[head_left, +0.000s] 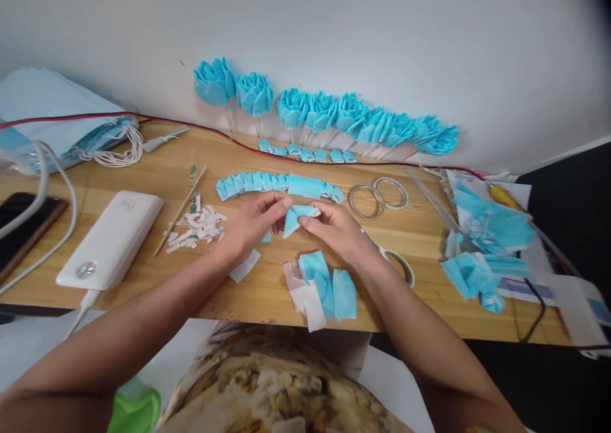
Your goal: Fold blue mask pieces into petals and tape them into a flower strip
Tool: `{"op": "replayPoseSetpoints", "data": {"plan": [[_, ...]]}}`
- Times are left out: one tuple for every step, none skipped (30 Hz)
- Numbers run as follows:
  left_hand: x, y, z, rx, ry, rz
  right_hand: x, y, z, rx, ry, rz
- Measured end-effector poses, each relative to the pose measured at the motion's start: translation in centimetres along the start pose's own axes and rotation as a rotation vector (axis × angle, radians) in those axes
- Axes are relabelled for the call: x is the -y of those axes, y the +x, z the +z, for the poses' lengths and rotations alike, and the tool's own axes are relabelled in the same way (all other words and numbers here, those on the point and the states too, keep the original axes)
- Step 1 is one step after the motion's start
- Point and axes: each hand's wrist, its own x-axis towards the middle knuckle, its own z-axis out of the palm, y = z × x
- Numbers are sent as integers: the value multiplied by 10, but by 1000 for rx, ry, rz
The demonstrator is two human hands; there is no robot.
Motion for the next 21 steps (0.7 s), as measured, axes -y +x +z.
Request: {"op": "replayPoseSetpoints", "data": {"plan": [[0, 0, 0, -4, 12, -15, 1, 0, 1, 7, -5, -1], [1, 0, -1, -6, 17, -33, 1, 0, 1, 14, -6, -4], [2, 1, -1, -10, 19, -50, 1, 0, 2, 23, -6, -7], [3, 1, -1, -12, 20, -64, 0, 0, 2, 30, -5, -9], [3, 1, -1, -15, 21, -73, -1, 0, 2, 35, -6, -11], [4, 2, -1, -19, 20, -77, -2, 0, 3, 36, -10, -14], [4, 2, -1, -24, 16, -78, -2, 0, 3, 36, -15, -18], [5, 3, -1, -28, 9, -78, -3, 0, 3, 34, -20, -23], [5, 3, -1, -31, -1, -77, -3, 0, 2, 34, -22, -28], [5, 3, -1, -34, -15, -76, -3, 0, 2, 34, -24, -31], [5, 3, -1, -36, -30, -76, -3, 0, 2, 36, -26, -31], [6, 3, 0, -33, -45, -73, -3, 0, 1, 34, -28, -28], [6, 3, 0, -29, -65, -67, -2, 1, 1, 28, -31, -24], [6, 3, 0, -23, -95, -56, -2, 1, 0, 20, -35, -19], [7, 3, 1, -16, -132, -44, -2, 1, 0, 9, -41, -13], [7, 3, 1, -8, -169, -33, -2, 1, -1, 0, -45, -9], [7, 3, 1, 3, -195, -27, -2, 1, -1, -7, -44, -9], [7, 3, 2, 13, -204, -28, -2, 1, -2, -9, -41, -11], [7, 3, 2, 24, -194, -38, -2, 2, -2, -7, -37, -14], [6, 2, 2, 37, -168, -55, -2, 2, -3, -5, -31, -18], [6, 2, 2, 48, -140, -73, -2, 2, -3, -3, -25, -23]]}}
